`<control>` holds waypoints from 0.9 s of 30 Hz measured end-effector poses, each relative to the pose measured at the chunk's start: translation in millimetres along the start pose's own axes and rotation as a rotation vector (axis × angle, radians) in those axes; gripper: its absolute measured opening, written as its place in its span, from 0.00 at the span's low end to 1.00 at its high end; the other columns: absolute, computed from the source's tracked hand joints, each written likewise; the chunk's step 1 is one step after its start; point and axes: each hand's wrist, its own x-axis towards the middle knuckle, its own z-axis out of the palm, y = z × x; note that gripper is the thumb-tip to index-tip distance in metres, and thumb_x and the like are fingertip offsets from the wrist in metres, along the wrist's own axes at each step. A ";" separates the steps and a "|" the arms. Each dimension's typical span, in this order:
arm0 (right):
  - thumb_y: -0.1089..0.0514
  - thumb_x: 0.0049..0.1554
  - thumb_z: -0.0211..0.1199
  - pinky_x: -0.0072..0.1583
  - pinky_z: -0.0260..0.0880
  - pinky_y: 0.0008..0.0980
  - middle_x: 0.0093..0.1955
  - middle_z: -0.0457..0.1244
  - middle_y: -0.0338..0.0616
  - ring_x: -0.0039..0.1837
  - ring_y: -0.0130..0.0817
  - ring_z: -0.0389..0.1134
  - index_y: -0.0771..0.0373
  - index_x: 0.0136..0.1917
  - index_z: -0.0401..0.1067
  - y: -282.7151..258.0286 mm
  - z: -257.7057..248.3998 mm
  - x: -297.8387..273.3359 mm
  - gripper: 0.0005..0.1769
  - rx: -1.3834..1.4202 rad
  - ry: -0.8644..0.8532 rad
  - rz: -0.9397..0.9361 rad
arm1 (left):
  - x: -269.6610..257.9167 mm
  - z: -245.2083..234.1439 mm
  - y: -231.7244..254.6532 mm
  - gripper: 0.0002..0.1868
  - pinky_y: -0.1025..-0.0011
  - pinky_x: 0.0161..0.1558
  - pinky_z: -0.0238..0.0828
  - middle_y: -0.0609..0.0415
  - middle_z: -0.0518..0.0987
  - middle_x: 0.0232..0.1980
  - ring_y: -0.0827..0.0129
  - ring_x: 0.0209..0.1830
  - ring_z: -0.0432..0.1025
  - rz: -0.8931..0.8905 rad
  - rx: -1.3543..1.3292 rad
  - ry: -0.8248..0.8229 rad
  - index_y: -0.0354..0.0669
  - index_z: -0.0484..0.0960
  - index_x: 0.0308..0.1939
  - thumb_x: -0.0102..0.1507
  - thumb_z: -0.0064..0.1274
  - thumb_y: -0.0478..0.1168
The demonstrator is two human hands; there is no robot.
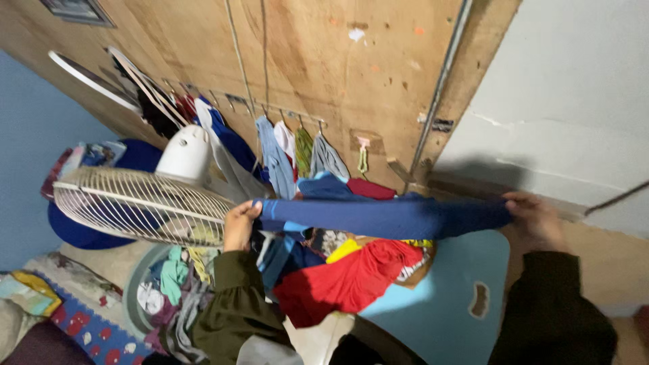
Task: The person takes various items of clothing from a basin, folds them one at a time on a small blue table, and then places the folded stacks into a wardrobe.
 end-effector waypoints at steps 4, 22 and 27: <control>0.64 0.57 0.63 0.48 0.70 0.28 0.46 0.68 0.34 0.47 0.24 0.69 0.64 0.53 0.77 -72.5 22.9 9.3 0.10 0.053 0.077 -0.077 | 74.4 19.7 35.0 0.08 0.76 0.41 0.71 0.56 0.84 0.37 0.75 0.33 0.73 0.151 0.090 -0.013 0.32 0.88 0.43 0.65 0.61 0.36; 0.73 0.54 0.66 0.28 0.53 0.16 0.34 0.58 0.31 0.28 0.15 0.53 0.64 0.61 0.79 -101.4 -10.0 -102.9 0.21 0.060 -0.051 -0.299 | -28.6 21.4 95.4 0.07 0.72 0.24 0.66 0.50 0.77 0.37 0.66 0.22 0.69 0.390 -0.452 -0.152 0.36 0.74 0.47 0.68 0.50 0.36; 0.67 0.52 0.62 0.45 0.68 0.30 0.43 0.65 0.40 0.43 0.29 0.65 0.59 0.54 0.75 26.6 2.8 -158.9 0.15 -0.142 0.060 0.346 | -59.0 -32.1 -75.1 0.11 0.71 0.23 0.68 0.47 0.80 0.29 0.66 0.22 0.73 -0.087 -0.308 -0.024 0.34 0.77 0.38 0.60 0.42 0.37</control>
